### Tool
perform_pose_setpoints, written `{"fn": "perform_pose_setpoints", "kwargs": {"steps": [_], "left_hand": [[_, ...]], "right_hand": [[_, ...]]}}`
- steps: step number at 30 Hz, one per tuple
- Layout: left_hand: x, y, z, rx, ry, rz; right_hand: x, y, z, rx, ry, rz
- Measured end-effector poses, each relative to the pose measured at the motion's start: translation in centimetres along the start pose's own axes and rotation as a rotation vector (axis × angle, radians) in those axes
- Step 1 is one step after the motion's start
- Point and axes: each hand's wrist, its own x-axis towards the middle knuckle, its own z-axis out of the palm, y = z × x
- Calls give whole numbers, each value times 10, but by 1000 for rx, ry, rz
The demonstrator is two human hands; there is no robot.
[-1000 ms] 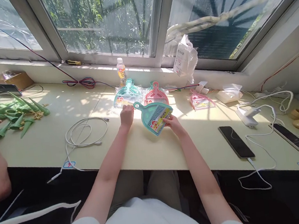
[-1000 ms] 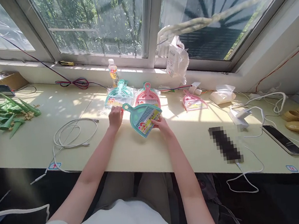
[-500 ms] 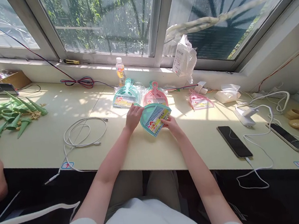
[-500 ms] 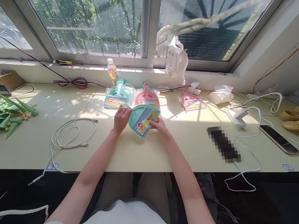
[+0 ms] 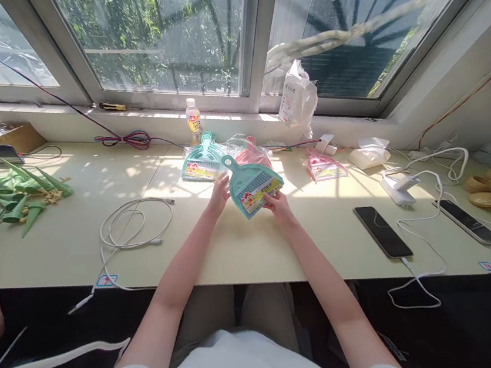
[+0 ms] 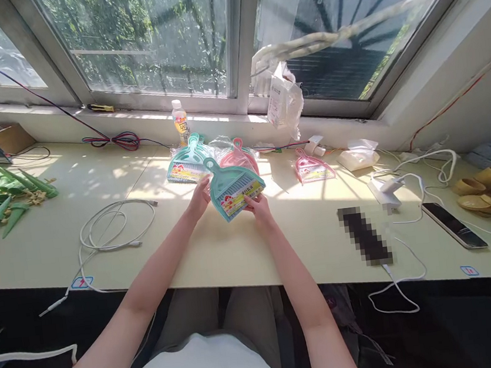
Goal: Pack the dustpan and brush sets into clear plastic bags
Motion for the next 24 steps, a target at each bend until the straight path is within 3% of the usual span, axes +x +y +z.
{"fn": "perform_pose_setpoints", "kwargs": {"steps": [6, 13, 18, 20, 24], "left_hand": [[-10, -19, 20, 107, -154, -136], [-21, -25, 29, 150, -268, -194], [-21, -33, 31, 129, -379, -337], [-19, -32, 34, 102, -329, -292], [-22, -34, 47, 58, -40, -58]], "right_hand": [[0, 2, 1, 17, 117, -27], [-2, 0, 1, 63, 198, -54], [0, -2, -3, 74, 276, -76], [2, -3, -4, 81, 294, -78], [4, -2, -3, 83, 304, -82]]}}
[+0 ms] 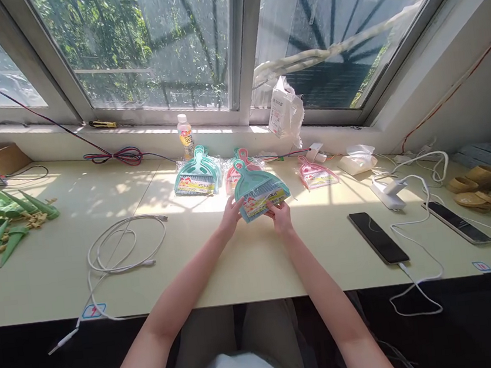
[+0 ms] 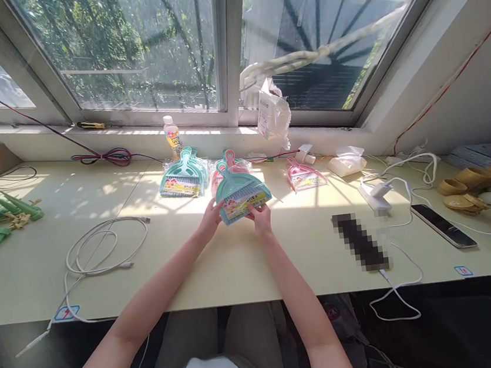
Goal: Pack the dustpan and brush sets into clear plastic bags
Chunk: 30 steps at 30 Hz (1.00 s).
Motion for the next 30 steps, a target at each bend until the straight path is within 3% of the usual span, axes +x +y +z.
{"fn": "perform_pose_setpoints", "kwargs": {"steps": [3, 6, 10, 17, 21, 30], "left_hand": [[-5, -12, 15, 30, 131, 88], [-6, -24, 24, 19, 153, 8], [0, -21, 17, -39, 85, -168], [10, -20, -2, 85, -4, 67], [9, -23, -2, 186, -38, 23], [0, -5, 0, 234, -136, 41]], "right_hand": [[-2, 3, 1, -4, 24, -33], [-5, 8, 2, -46, 125, -115], [-7, 11, 6, -49, 187, -146], [-8, 3, 5, -101, 72, 0], [-5, -2, 0, -92, 91, 94], [0, -6, -5, -67, 35, 84]]}}
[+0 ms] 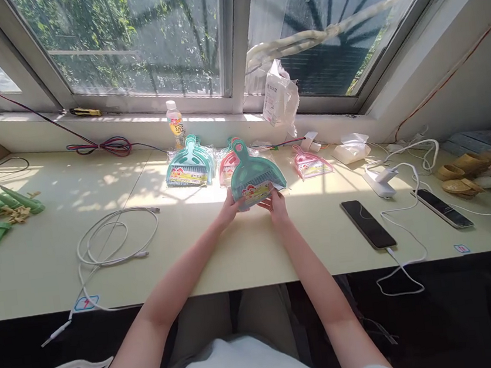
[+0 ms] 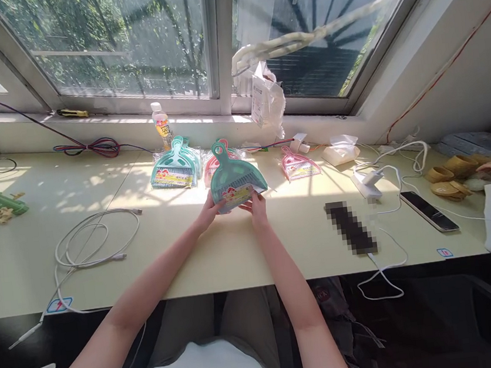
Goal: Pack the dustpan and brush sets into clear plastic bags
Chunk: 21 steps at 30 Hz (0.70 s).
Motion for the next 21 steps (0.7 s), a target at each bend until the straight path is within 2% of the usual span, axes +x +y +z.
{"fn": "perform_pose_setpoints", "kwargs": {"steps": [5, 10, 17, 21], "left_hand": [[-1, -5, 0, 2, -1, -9], [2, -10, 1, -51, 39, 45], [2, -8, 4, -57, 13, -34], [4, -15, 2, -84, 30, -10]], "right_hand": [[0, 1, 3, -62, -4, 15], [2, 3, 3, -69, 10, 12], [2, 13, 1, 17, 104, 8], [1, 14, 1, -8, 69, 5]]}}
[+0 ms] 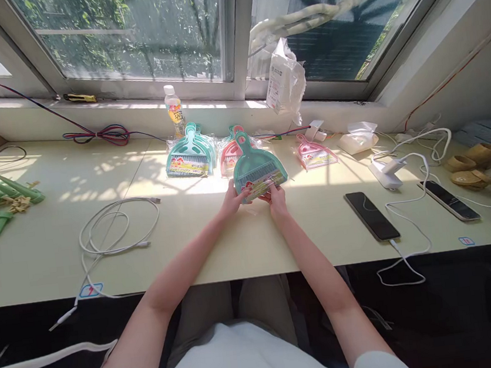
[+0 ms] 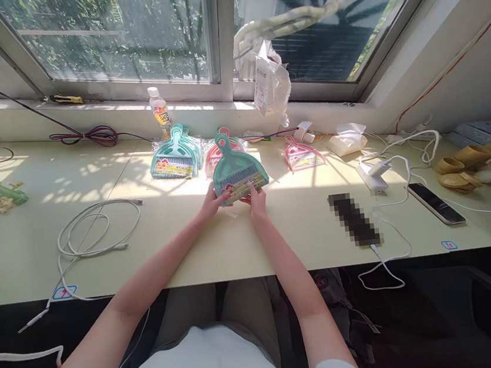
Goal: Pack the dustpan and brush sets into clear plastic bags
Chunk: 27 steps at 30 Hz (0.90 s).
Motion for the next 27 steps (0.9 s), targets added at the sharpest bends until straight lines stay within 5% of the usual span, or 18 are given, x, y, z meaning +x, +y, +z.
{"fn": "perform_pose_setpoints", "kwargs": {"steps": [7, 15, 22, 24, 27], "left_hand": [[1, 9, -5, 40, 94, 33], [-2, 14, 2, 94, -31, -100], [13, 20, -18, 75, 50, -59], [16, 23, -28, 44, 63, -76], [19, 26, -40, -13, 111, -97]], "right_hand": [[-2, -16, -1, 6, -262, 58], [4, -7, -2, 32, -61, -18], [7, -26, -8, -188, -305, 70], [4, -33, -13, -333, -267, -51], [0, -41, -22, -566, -147, -423]]}}
